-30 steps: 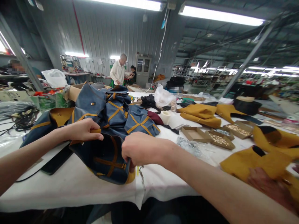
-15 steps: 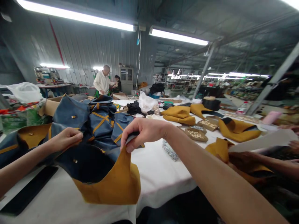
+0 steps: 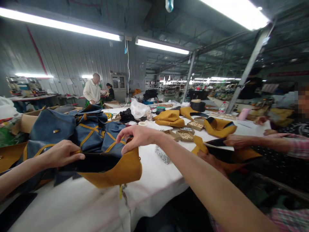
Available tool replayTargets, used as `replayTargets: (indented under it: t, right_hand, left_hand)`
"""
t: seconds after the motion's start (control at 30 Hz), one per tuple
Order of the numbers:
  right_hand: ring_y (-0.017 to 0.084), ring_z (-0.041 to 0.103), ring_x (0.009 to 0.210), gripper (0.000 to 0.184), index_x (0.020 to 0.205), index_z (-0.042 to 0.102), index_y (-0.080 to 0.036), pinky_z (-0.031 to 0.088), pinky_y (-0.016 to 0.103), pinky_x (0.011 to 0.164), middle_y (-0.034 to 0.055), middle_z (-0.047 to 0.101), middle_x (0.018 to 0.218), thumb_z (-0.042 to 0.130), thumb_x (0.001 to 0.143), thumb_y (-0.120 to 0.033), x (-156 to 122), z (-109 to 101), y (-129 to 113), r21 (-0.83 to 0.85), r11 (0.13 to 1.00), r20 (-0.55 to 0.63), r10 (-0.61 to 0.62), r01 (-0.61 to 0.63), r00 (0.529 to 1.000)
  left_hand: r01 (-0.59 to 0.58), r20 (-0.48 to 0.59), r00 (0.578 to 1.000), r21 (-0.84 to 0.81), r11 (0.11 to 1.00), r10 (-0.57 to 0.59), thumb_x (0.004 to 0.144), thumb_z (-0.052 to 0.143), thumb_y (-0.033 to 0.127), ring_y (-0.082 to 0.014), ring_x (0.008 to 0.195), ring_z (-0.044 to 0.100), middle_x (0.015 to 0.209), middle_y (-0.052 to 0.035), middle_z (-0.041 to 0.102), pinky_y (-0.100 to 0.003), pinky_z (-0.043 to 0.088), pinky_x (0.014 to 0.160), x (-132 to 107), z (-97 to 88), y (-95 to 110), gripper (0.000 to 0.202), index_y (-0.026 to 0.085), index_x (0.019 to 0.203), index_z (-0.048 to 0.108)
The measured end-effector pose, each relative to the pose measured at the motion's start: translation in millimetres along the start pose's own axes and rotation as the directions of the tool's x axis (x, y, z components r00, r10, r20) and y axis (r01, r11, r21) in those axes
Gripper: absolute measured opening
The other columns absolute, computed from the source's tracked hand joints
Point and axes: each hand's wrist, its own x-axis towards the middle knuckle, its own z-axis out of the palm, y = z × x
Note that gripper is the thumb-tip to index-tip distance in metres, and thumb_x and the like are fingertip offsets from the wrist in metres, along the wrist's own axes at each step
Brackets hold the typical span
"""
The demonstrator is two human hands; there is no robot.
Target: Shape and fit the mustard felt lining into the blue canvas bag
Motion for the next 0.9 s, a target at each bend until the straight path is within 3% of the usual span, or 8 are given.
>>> replayTargets:
  t: [0.1, 0.23, 0.4, 0.5, 0.67, 0.73, 0.83, 0.9]
  right_hand:
    - [0.011, 0.064, 0.074, 0.069, 0.142, 0.072, -0.027, 0.052, 0.02, 0.058, -0.0047, 0.065, 0.1, 0.099, 0.078, -0.029, -24, -10, 34, 0.37, 0.929, -0.043, 0.041, -0.022, 0.998]
    - [0.018, 0.077, 0.096, 0.05, 0.13, 0.077, -0.018, 0.068, 0.03, 0.082, 0.0036, 0.074, 0.109, 0.092, 0.083, -0.023, -37, 1, 52, 0.433, 0.899, -0.154, 0.009, 0.059, 0.988]
    - [0.021, 0.079, 0.102, 0.039, 0.127, 0.078, -0.018, 0.066, 0.031, 0.083, 0.0087, 0.083, 0.113, 0.089, 0.091, -0.028, -28, 10, 33, 0.339, 0.919, -0.195, -0.139, 0.2, 0.971]
    - [0.017, 0.077, 0.095, 0.05, 0.138, 0.076, -0.023, 0.061, 0.024, 0.073, 0.0044, 0.081, 0.112, 0.091, 0.092, -0.034, -19, 15, 34, 0.333, 0.919, -0.22, -0.142, 0.211, 0.965]
    - [0.014, 0.072, 0.086, 0.082, 0.152, 0.068, -0.021, 0.06, 0.026, 0.083, 0.0015, 0.077, 0.108, 0.102, 0.081, -0.041, 2, 37, 66, 0.376, 0.898, -0.384, -0.074, 0.229, 0.92]
    - [0.012, 0.067, 0.081, 0.077, 0.149, 0.07, -0.022, 0.057, 0.025, 0.079, 0.0009, 0.074, 0.111, 0.1, 0.082, -0.045, 9, 44, 73, 0.289, 0.925, -0.484, -0.081, 0.246, 0.871]
    - [0.012, 0.065, 0.081, 0.054, 0.136, 0.076, -0.021, 0.055, 0.026, 0.078, 0.0015, 0.074, 0.11, 0.092, 0.089, -0.042, 8, 53, 74, 0.22, 0.953, -0.651, -0.013, 0.206, 0.759]
    - [0.016, 0.069, 0.087, 0.045, 0.133, 0.076, -0.019, 0.058, 0.029, 0.081, 0.0051, 0.076, 0.114, 0.085, 0.096, -0.045, 0, 63, 74, 0.292, 0.935, -0.721, 0.075, 0.203, 0.689]
  left_hand:
    - [0.165, 0.053, 0.986, -0.277, 0.947, -0.156, 0.105, 0.059, 0.076, -0.0149, 0.053, 0.042, 0.059, 0.0022, 0.045, -0.031, 0.026, 0.057, 2, 13.3, -15, 0.067, 0.022, 0.067, 0.044]
    - [0.302, 0.107, 0.95, -0.555, 0.775, -0.294, 0.099, 0.066, 0.08, -0.0182, 0.054, 0.051, 0.061, 0.0019, 0.054, -0.029, 0.035, 0.053, 19, 9.6, -7, 0.062, 0.023, 0.075, 0.055]
    - [0.059, 0.14, 0.99, -0.399, 0.915, -0.003, 0.1, 0.077, 0.065, -0.0191, 0.071, 0.056, 0.077, -0.0004, 0.063, -0.028, 0.042, 0.064, 58, -18.5, 70, 0.044, 0.022, 0.089, 0.074]
    - [-0.016, 0.318, 0.931, -0.449, 0.893, 0.177, 0.108, 0.067, 0.054, -0.0216, 0.078, 0.064, 0.091, -0.002, 0.072, -0.029, 0.048, 0.069, 76, -31.6, 120, 0.033, 0.027, 0.124, 0.076]
    - [-0.062, 0.21, 0.959, -0.493, 0.868, 0.188, 0.109, 0.065, 0.063, -0.0287, 0.106, 0.074, 0.109, -0.0056, 0.08, -0.032, 0.055, 0.093, 94, -40.0, 178, 0.04, 0.026, 0.117, 0.079]
    - [0.054, 0.207, 0.971, -0.676, 0.735, 0.118, 0.104, 0.063, 0.078, -0.0319, 0.111, 0.077, 0.115, -0.0095, 0.083, -0.036, 0.06, 0.096, 101, -33.1, 200, 0.058, 0.025, 0.122, 0.079]
    - [0.259, 0.263, 0.964, -0.895, 0.363, -0.04, 0.093, 0.072, 0.087, -0.0307, 0.09, 0.082, 0.1, -0.0144, 0.084, -0.038, 0.066, 0.08, 113, -11.9, 228, 0.07, 0.022, 0.119, 0.075]
    - [0.25, 0.208, 0.964, -0.924, 0.289, -0.167, 0.085, 0.087, 0.081, -0.0256, 0.07, 0.078, 0.081, -0.0113, 0.08, -0.033, 0.062, 0.066, 120, 2.4, 234, 0.066, 0.02, 0.104, 0.074]
